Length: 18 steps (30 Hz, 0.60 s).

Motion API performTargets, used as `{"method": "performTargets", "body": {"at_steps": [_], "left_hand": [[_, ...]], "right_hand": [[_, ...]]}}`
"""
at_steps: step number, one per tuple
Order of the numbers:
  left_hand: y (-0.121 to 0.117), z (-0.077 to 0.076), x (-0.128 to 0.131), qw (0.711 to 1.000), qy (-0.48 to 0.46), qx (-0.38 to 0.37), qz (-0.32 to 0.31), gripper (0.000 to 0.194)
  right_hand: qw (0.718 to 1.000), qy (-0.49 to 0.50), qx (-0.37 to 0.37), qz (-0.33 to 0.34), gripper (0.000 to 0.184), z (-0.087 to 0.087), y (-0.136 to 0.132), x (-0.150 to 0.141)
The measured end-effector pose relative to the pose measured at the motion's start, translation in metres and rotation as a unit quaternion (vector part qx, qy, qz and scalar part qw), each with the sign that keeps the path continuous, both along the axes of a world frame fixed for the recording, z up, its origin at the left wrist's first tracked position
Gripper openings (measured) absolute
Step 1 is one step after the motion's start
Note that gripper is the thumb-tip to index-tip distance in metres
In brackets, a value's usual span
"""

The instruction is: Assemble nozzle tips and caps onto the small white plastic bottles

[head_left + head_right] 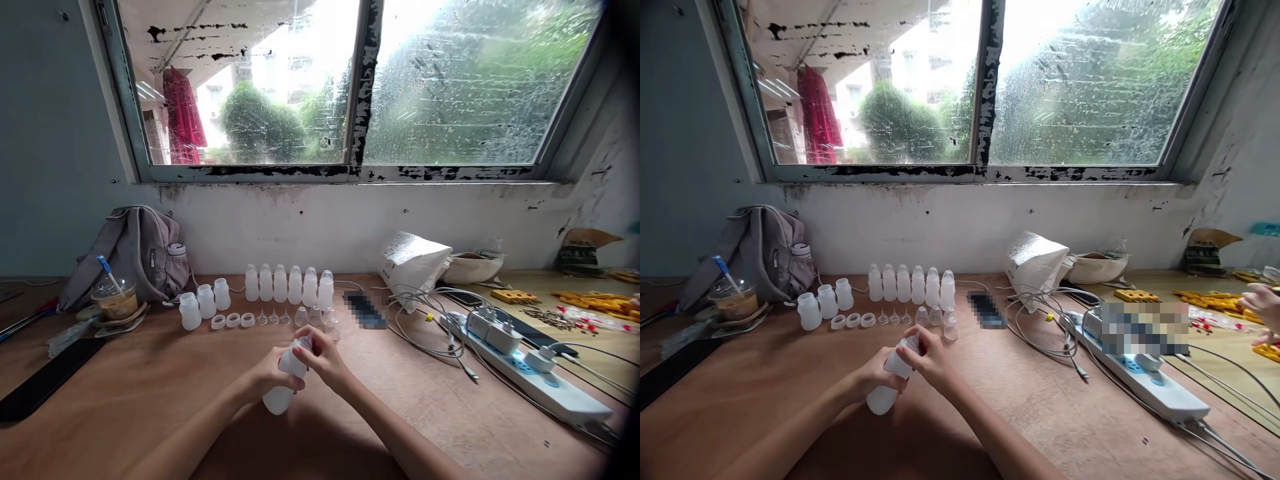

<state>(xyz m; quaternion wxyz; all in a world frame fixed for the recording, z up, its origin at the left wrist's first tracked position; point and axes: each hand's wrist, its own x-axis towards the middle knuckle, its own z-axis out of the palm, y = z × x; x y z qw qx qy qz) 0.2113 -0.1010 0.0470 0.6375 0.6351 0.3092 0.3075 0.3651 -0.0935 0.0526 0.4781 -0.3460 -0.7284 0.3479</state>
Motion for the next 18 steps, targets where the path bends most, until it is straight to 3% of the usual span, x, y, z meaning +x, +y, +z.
{"method": "performTargets", "body": {"at_steps": [2, 4, 6, 9, 14, 18], "left_hand": [[0.001, 0.003, -0.007, 0.997, -0.054, -0.058, -0.004, 0.031], [0.002, 0.007, -0.012, 0.994, -0.086, -0.074, 0.003, 0.033], [0.003, 0.011, -0.015, 0.995, -0.081, -0.064, 0.016, 0.036], [0.004, 0.013, -0.014, 0.998, -0.037, -0.05, 0.032, 0.035], [0.008, 0.003, -0.011, 0.999, -0.009, -0.046, 0.008, 0.043], [0.012, -0.009, -0.013, 0.996, 0.011, -0.086, 0.018, 0.054]], "right_hand": [[0.999, 0.023, -0.017, 0.032, 0.032, 0.0, 0.009, 0.007], [0.999, 0.035, -0.01, 0.006, 0.033, -0.003, 0.019, 0.014], [0.999, 0.039, -0.016, -0.027, 0.028, -0.007, 0.026, 0.019], [0.995, 0.069, -0.068, -0.022, 0.026, -0.009, 0.028, 0.019], [0.987, 0.113, -0.118, 0.002, 0.03, -0.009, 0.023, 0.012], [0.98, 0.138, -0.143, -0.001, 0.03, -0.012, 0.023, 0.011]]}}
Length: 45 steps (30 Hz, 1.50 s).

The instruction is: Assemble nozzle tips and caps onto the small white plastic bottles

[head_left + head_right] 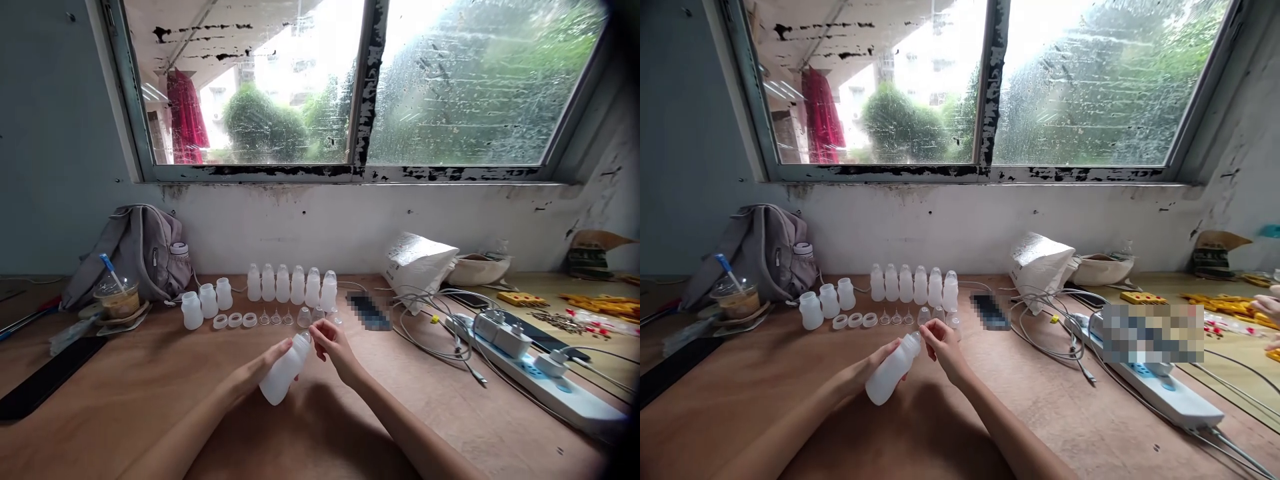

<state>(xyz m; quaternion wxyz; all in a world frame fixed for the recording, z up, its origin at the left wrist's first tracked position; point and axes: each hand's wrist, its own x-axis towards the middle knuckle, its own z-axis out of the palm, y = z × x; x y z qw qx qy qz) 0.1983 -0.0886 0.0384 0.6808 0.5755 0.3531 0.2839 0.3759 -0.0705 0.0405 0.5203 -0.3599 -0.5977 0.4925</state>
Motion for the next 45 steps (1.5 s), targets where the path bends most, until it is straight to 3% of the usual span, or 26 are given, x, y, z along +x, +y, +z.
{"method": "performTargets", "body": {"at_steps": [4, 8, 13, 18, 21, 24, 27, 29, 32, 35, 45], "left_hand": [[0.004, -0.007, -0.002, 0.999, 0.013, -0.047, -0.015, 0.062], [0.008, -0.006, -0.003, 1.0, -0.012, -0.006, -0.024, 0.049], [0.012, 0.001, -0.004, 0.983, -0.064, 0.125, 0.122, 0.041], [0.023, 0.0, -0.014, 0.954, 0.006, 0.21, 0.212, 0.047], [0.037, 0.003, -0.027, 0.911, 0.098, 0.308, 0.257, 0.049], [0.056, 0.018, -0.046, 0.827, 0.225, 0.423, 0.292, 0.047], [0.082, 0.043, -0.068, 0.748, 0.348, 0.465, 0.32, 0.051], [0.102, 0.061, -0.081, 0.705, 0.447, 0.45, 0.318, 0.052], [0.13, 0.079, -0.098, 0.688, 0.486, 0.431, 0.324, 0.05], [0.151, 0.083, -0.109, 0.673, 0.525, 0.41, 0.323, 0.052], [0.178, 0.054, -0.105, 0.638, 0.604, 0.381, 0.287, 0.056]], "right_hand": [[1.0, 0.021, -0.007, 0.021, 0.028, -0.001, 0.002, 0.002], [0.998, 0.055, 0.007, 0.009, 0.026, 0.0, 0.004, 0.004], [0.997, 0.056, 0.007, -0.053, 0.024, -0.001, 0.006, 0.008], [0.999, -0.012, 0.001, -0.052, 0.022, -0.007, 0.007, 0.006], [0.998, -0.06, -0.002, -0.035, 0.022, -0.012, 0.005, 0.002], [0.995, -0.094, 0.003, -0.029, 0.019, -0.018, 0.004, -0.001], [0.992, -0.119, 0.016, -0.022, 0.017, -0.023, 0.004, -0.003], [0.99, -0.135, 0.028, -0.02, 0.016, -0.026, 0.004, -0.004], [0.986, -0.159, 0.049, -0.021, 0.015, -0.028, 0.003, -0.004], [0.979, -0.188, 0.076, -0.026, 0.014, -0.027, 0.003, -0.005], [0.953, -0.273, 0.13, -0.032, 0.009, -0.018, -0.007, -0.009]]}}
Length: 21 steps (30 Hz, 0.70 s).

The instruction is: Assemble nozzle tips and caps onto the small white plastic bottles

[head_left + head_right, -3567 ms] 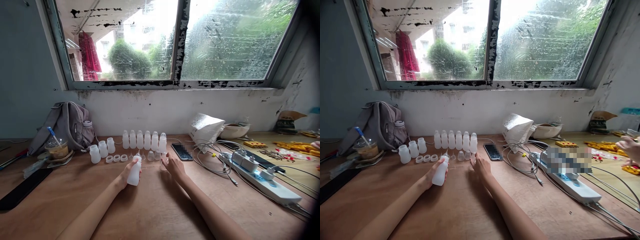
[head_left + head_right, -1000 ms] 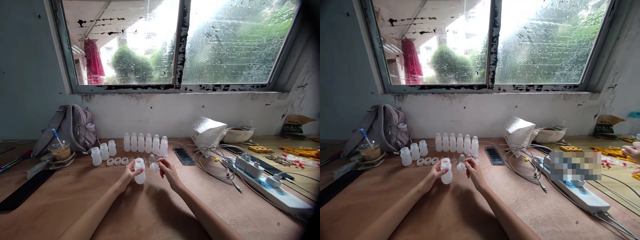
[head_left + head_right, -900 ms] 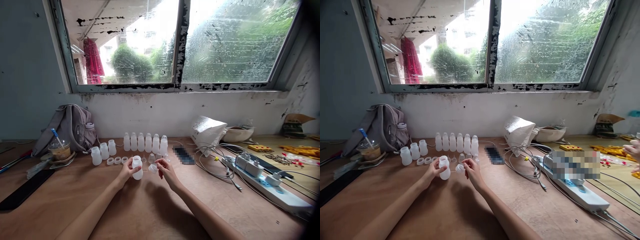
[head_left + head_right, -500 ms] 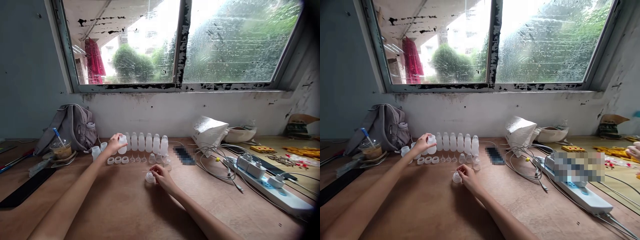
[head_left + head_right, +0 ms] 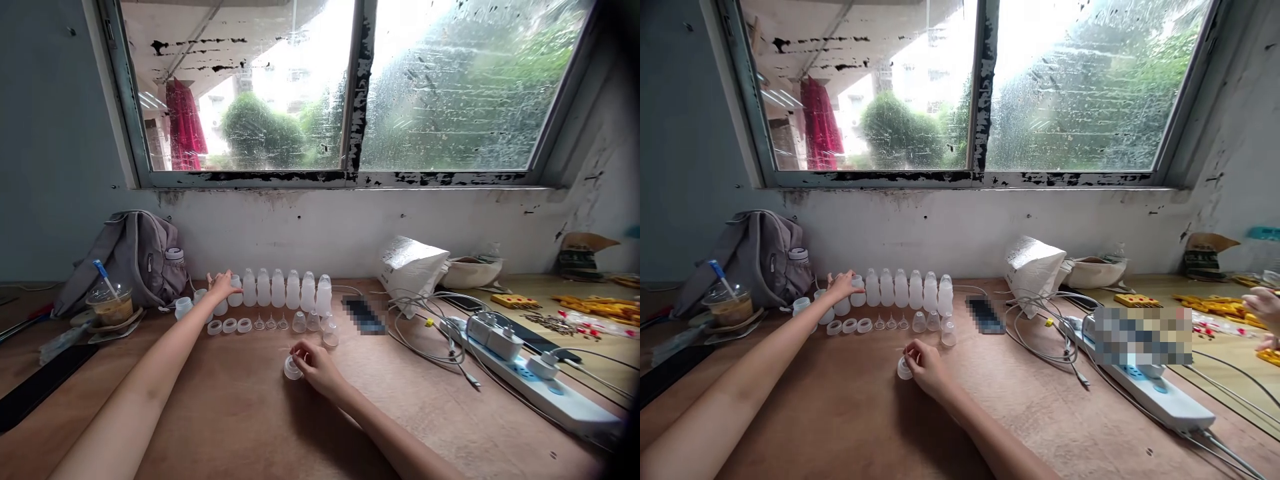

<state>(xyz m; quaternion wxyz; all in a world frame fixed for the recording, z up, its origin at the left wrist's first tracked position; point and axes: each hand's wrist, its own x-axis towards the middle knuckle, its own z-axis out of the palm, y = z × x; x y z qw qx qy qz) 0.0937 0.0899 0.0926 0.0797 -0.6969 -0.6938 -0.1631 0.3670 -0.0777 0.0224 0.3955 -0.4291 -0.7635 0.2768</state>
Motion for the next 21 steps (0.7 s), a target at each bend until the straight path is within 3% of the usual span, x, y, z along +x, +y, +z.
{"method": "performTargets", "body": {"at_steps": [14, 21], "left_hand": [[0.004, -0.016, 0.0, 0.999, 0.029, -0.037, 0.007, 0.052], [-0.009, -0.008, 0.004, 0.999, 0.03, -0.004, 0.021, 0.086]], "right_hand": [[0.999, -0.033, 0.025, 0.004, 0.009, -0.006, 0.002, 0.0], [0.994, -0.083, 0.057, -0.037, 0.01, -0.01, 0.002, 0.002]]}}
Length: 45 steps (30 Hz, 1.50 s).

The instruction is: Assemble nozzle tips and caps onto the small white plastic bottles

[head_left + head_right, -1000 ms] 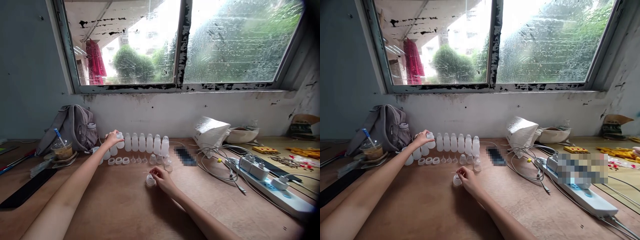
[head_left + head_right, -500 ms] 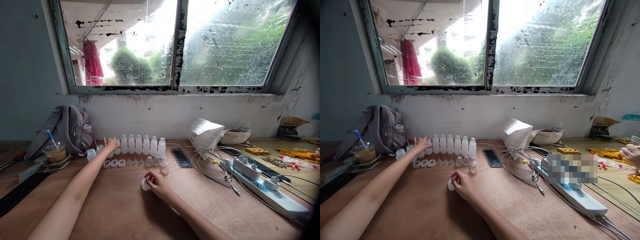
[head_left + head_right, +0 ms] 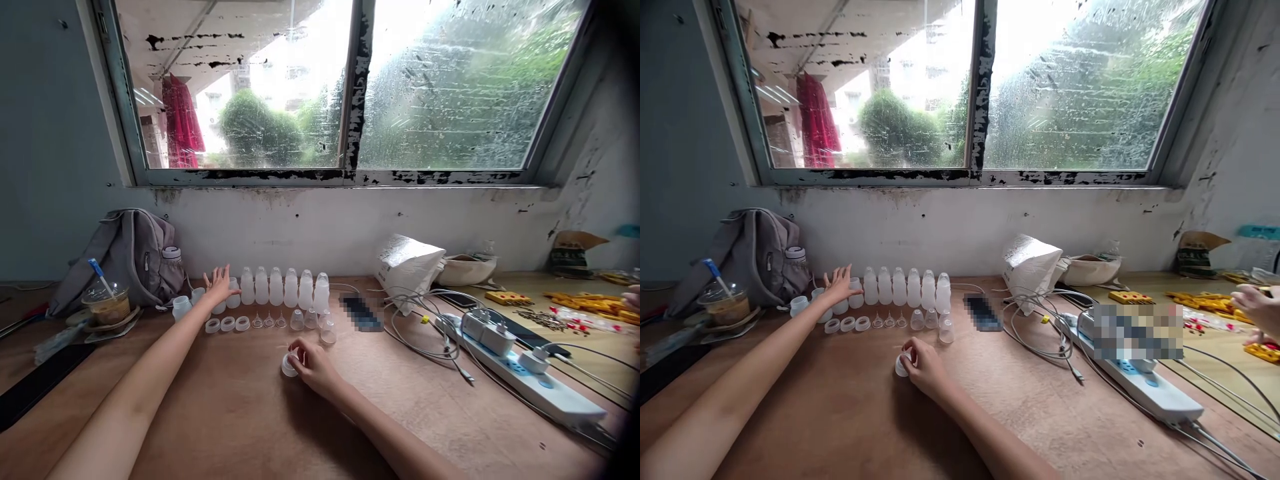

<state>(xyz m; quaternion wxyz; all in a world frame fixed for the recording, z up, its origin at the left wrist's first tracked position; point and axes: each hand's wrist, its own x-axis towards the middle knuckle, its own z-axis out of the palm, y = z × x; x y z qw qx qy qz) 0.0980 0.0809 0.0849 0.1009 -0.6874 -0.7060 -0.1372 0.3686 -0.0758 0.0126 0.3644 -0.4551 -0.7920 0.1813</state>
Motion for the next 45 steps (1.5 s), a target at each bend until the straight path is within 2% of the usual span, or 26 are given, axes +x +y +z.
{"method": "performTargets", "body": {"at_steps": [2, 4, 7, 10, 13, 19, 27, 31, 36, 40, 45], "left_hand": [[-0.017, 0.0, 0.002, 0.999, -0.011, 0.037, -0.017, 0.082], [-0.044, -0.006, 0.006, 0.994, -0.033, 0.084, -0.058, 0.071], [-0.096, -0.028, 0.017, 0.978, -0.059, 0.119, -0.162, 0.05], [-0.143, -0.056, 0.029, 0.949, -0.065, 0.126, -0.281, 0.038], [-0.17, -0.072, 0.039, 0.927, -0.08, 0.094, -0.355, 0.034], [-0.175, -0.069, 0.045, 0.905, -0.14, 0.052, -0.399, 0.03], [-0.174, -0.068, 0.039, 0.899, -0.154, 0.038, -0.408, 0.029], [-0.179, -0.064, 0.042, 0.895, -0.141, 0.028, -0.423, 0.03], [-0.185, -0.057, 0.046, 0.88, -0.108, 0.016, -0.462, 0.04], [-0.188, -0.057, 0.05, 0.871, -0.052, -0.003, -0.488, 0.047], [-0.19, -0.058, 0.053, 0.868, -0.05, -0.005, -0.493, 0.045]], "right_hand": [[1.0, -0.023, 0.006, -0.014, 0.014, -0.003, -0.001, 0.0], [0.999, -0.044, 0.005, -0.019, 0.018, -0.005, -0.002, -0.001], [0.998, -0.051, 0.011, -0.017, 0.017, -0.008, -0.003, -0.004], [0.999, -0.027, 0.026, -0.015, 0.015, -0.008, -0.002, -0.005], [0.999, 0.005, 0.032, -0.012, 0.014, -0.008, -0.001, -0.007], [0.999, 0.029, 0.017, 0.013, 0.011, -0.012, -0.002, -0.01], [1.0, 0.015, 0.007, 0.024, 0.02, -0.015, -0.003, -0.014], [0.999, 0.006, 0.026, 0.02, 0.017, -0.015, -0.005, -0.015], [0.998, -0.012, 0.046, 0.03, 0.021, -0.016, -0.007, -0.017], [0.997, -0.02, 0.064, 0.049, 0.026, -0.018, -0.007, -0.021], [0.995, -0.032, 0.066, 0.062, 0.028, -0.017, -0.01, -0.022]]}}
